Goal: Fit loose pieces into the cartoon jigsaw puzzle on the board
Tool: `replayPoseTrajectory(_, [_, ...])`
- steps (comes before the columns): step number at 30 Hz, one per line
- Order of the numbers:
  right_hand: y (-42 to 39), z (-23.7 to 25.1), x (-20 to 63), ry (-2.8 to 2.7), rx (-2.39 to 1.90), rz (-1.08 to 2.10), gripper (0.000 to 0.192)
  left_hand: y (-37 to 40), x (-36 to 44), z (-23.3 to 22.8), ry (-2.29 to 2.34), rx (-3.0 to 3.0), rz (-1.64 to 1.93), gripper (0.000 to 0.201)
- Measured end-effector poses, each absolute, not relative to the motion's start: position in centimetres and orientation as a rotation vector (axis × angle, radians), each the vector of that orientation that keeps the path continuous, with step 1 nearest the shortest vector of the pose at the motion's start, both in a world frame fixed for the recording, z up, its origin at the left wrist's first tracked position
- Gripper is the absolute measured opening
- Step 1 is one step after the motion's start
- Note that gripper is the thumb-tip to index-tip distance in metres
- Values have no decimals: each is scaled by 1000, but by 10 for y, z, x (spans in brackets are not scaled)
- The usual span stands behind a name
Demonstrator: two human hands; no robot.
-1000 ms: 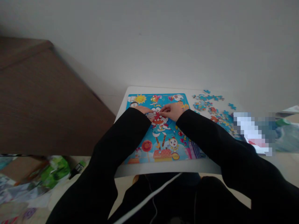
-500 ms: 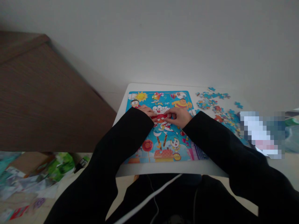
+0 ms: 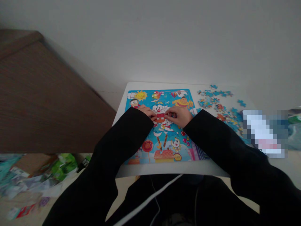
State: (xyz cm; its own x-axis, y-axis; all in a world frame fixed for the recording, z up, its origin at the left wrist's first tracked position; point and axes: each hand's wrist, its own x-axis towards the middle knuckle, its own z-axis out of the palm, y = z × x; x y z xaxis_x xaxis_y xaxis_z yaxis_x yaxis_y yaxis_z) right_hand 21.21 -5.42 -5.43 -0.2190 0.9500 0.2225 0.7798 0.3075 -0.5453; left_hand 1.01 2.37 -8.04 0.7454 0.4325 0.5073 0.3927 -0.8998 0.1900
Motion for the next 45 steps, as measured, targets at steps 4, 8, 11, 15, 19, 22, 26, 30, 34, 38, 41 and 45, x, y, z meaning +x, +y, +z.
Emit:
replayPoseTrajectory(4, [-52,-56,213,-2061,-1525,431,16,23,8,-82,771,2876,902,21])
replayPoseTrajectory(8, [-52,-56,213,-2048,-1558,446,16,24,7,-83,764,2886,923,15])
replayPoseTrajectory(11, [-52,-55,213,-2045,-1568,444,16,26,8,-86,725,2889,920,18])
replayPoseTrajectory(15, [-52,-55,213,-2051,-1581,433,16,31,9,-98,774,2854,966,24])
replayPoseTrajectory(19, [-52,-55,213,-2050,-1584,447,16,34,10,-104,754,2842,1063,29])
replayPoseTrajectory(22, [-52,-56,213,-2049,-1574,458,16,33,10,-102,744,2861,1089,31])
replayPoseTrajectory(26, [-52,-56,213,-2050,-1581,475,16,32,10,-99,774,2896,956,28])
replayPoseTrajectory(30, [-52,-54,212,-2045,-1586,474,15,34,11,-105,787,2856,983,28])
replayPoseTrajectory(34, [-52,-54,212,-2047,-1581,472,14,31,13,-103,780,2808,1085,29])
replayPoseTrajectory(38, [-53,-53,212,-2046,-1587,484,17,22,12,-89,732,2790,1170,23])
replayPoseTrajectory(41, [-53,-53,212,-2050,-1570,483,19,16,12,-80,701,2781,1164,22])
replayPoseTrajectory(45, [-53,-54,212,-2052,-1560,461,18,11,15,-77,656,2776,996,28])
